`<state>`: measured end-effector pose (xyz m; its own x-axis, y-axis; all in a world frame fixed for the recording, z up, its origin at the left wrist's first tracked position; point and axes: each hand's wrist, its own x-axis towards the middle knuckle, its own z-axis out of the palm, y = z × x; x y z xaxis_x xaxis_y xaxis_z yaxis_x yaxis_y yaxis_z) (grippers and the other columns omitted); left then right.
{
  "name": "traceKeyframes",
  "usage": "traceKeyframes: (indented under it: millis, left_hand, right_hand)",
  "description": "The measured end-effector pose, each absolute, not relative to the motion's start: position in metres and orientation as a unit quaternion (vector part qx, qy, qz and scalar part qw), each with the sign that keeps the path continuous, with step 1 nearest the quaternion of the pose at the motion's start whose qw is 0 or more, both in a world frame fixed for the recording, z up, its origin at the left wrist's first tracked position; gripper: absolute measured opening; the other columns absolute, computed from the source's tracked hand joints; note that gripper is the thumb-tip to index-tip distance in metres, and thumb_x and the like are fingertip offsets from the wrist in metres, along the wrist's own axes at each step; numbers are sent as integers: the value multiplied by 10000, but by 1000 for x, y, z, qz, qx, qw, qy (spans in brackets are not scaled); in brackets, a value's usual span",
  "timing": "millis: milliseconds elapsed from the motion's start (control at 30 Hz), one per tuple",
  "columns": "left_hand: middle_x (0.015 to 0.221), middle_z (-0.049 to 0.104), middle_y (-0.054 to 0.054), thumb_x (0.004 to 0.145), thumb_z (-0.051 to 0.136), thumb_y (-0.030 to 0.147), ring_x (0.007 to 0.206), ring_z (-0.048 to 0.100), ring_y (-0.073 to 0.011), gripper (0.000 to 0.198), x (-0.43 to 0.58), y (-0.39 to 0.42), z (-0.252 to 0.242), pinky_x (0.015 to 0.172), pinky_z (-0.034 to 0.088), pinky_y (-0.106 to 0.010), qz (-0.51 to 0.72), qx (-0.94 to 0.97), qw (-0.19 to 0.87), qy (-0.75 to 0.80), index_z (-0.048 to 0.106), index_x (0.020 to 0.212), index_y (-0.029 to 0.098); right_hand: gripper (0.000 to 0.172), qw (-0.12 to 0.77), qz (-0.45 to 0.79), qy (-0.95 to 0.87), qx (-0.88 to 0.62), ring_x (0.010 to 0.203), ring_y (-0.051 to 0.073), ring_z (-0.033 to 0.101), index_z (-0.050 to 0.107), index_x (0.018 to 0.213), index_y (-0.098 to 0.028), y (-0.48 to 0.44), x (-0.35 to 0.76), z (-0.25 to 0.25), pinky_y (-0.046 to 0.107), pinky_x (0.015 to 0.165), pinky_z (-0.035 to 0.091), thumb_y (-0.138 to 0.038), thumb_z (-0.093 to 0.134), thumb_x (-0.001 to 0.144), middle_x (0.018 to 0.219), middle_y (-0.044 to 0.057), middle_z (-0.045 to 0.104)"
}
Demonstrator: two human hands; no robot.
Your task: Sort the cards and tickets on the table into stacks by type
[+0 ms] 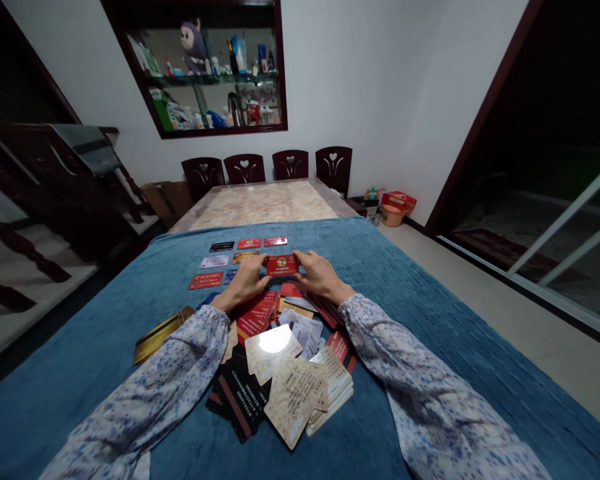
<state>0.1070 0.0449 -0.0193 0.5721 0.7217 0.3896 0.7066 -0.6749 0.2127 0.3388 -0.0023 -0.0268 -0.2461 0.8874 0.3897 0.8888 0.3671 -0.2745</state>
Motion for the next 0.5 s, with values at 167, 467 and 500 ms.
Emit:
traceKeyframes:
  millis: [167,467,500]
  left_hand:
    - [1199,646,-143,859,653,246,1148,602,-310,393,102,45,-9,1012,491,-445,181,898,-5,401,583,1237,166]
    - [1268,598,-151,884,627,284,1201,583,-308,383,86,57,18,1014,488,-422,114,913,-4,391,586,1249,177]
    - [1282,593,-147,882,627,283,1212,578,-303,386,83,61,20,1017,488,-414,111,915,-1,387,583,1252,183]
  right_hand:
    - [383,240,9,-812,-532,992,248,629,644,1216,-173,2,342,-17,313,803,465,-258,722,851,1063,108,732]
    - [373,213,5,-838,-503,977,252,613,688,1144,-156,24,340,4,327,815,453,-313,790,821,1037,113,722]
    - [375,212,4,-840,-500,984,255,611,691,1141,-154,27,339,4,329,817,455,-318,793,820,1044,116,718]
